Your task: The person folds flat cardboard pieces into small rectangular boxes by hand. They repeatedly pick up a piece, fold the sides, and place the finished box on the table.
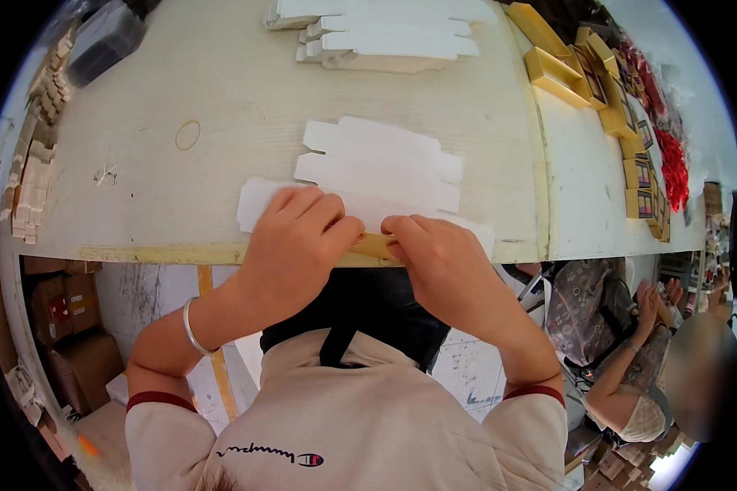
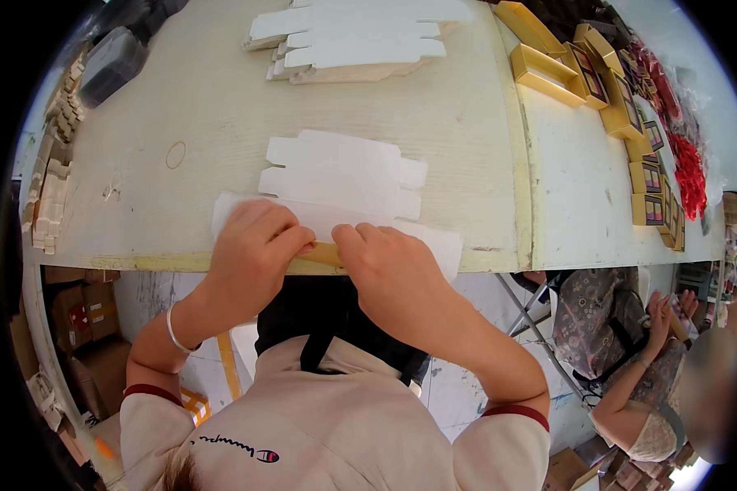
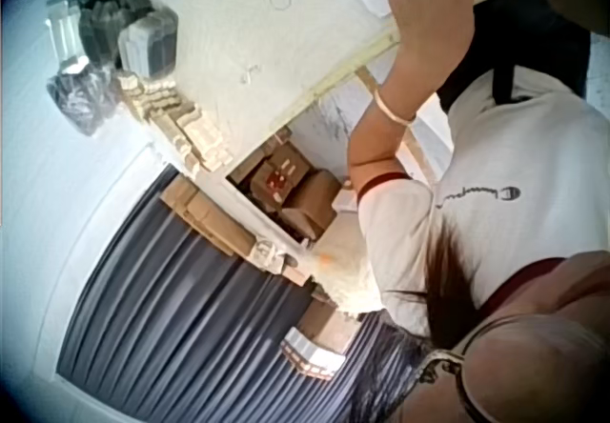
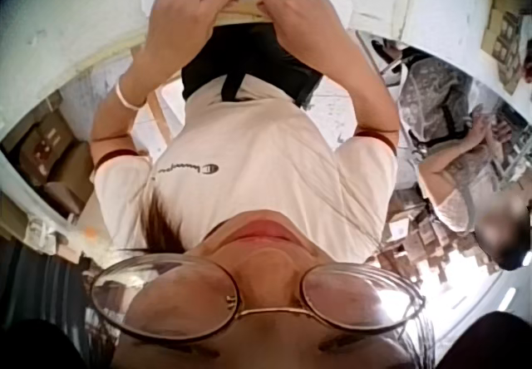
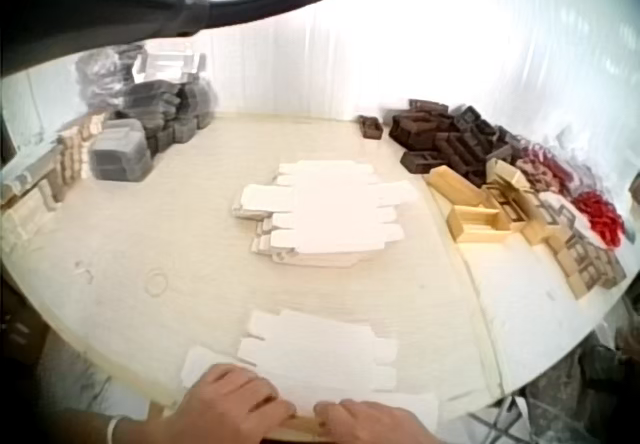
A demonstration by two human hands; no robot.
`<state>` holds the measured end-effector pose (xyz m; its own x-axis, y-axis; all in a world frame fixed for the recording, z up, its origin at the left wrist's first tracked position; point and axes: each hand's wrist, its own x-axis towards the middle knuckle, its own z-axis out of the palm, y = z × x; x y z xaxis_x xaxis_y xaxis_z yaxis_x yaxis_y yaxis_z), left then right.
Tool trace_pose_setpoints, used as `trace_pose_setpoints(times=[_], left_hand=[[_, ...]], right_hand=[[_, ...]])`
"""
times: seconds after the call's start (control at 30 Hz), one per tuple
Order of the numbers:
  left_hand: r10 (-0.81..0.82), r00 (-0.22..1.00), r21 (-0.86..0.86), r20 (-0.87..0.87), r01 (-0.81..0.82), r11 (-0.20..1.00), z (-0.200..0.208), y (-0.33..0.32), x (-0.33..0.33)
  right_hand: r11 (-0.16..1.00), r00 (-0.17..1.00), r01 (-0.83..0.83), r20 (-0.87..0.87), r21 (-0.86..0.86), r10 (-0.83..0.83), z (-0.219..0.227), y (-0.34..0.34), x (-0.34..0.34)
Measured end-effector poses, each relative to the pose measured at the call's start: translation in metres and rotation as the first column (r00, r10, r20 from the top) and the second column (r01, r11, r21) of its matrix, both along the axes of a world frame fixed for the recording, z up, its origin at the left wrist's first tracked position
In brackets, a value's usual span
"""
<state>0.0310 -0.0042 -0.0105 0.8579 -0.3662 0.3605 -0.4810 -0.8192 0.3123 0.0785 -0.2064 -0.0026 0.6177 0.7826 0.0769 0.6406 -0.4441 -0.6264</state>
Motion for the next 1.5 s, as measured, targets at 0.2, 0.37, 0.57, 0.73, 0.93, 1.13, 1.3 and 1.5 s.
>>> trace_pose_setpoints(times=[0.2, 0.37, 0.57, 0.73, 0.93, 1.13, 1.3, 1.5], left_hand=[[0.233, 0.946, 0.013, -0.224, -0.236, 0.972, 0.023, 0.002, -0.019], [0.139, 0.930, -0.154, -0.341, -0.201, 0.967, 0.021, 0.015, 0.004], [-0.015, 0.956, -0.049, -0.294, 0.001, 0.999, 0.024, 0.016, 0.040], [-0.184, 0.955, -0.046, -0.231, 0.178, 0.983, 0.020, 0.013, 0.065], [-0.206, 0.963, -0.124, -0.172, 0.186, 0.975, 0.007, 0.020, 0.066], [-0.183, 0.983, -0.007, -0.010, 0.183, 0.983, 0.009, 0.017, 0.063], [-0.246, 0.965, -0.039, 0.093, 0.251, 0.967, 0.027, 0.013, 0.015], [-0.121, 0.992, 0.034, -0.024, 0.121, 0.992, 0.004, 0.022, -0.017]], right_hand=[[0.924, 0.773, 0.254, -0.634, 0.286, -0.017, 0.002, 0.017, -0.025], [0.912, 0.998, -0.060, 0.005, 0.406, 0.063, -0.009, 0.005, -0.038], [0.995, 0.791, -0.099, 0.606, -0.005, 0.082, -0.028, -0.040, -0.021], [0.971, 0.960, 0.006, 0.270, 0.241, -0.073, -0.014, -0.004, -0.011], [0.993, 0.851, -0.018, 0.523, 0.119, -0.047, -0.019, 0.006, 0.001], [0.994, 0.796, -0.098, 0.603, 0.046, 0.051, -0.025, 0.005, -0.011], [0.989, 0.809, -0.133, 0.583, 0.064, 0.072, -0.016, 0.004, -0.003], [0.988, 0.960, -0.095, 0.273, 0.123, 0.058, -0.005, 0.008, -0.010]])
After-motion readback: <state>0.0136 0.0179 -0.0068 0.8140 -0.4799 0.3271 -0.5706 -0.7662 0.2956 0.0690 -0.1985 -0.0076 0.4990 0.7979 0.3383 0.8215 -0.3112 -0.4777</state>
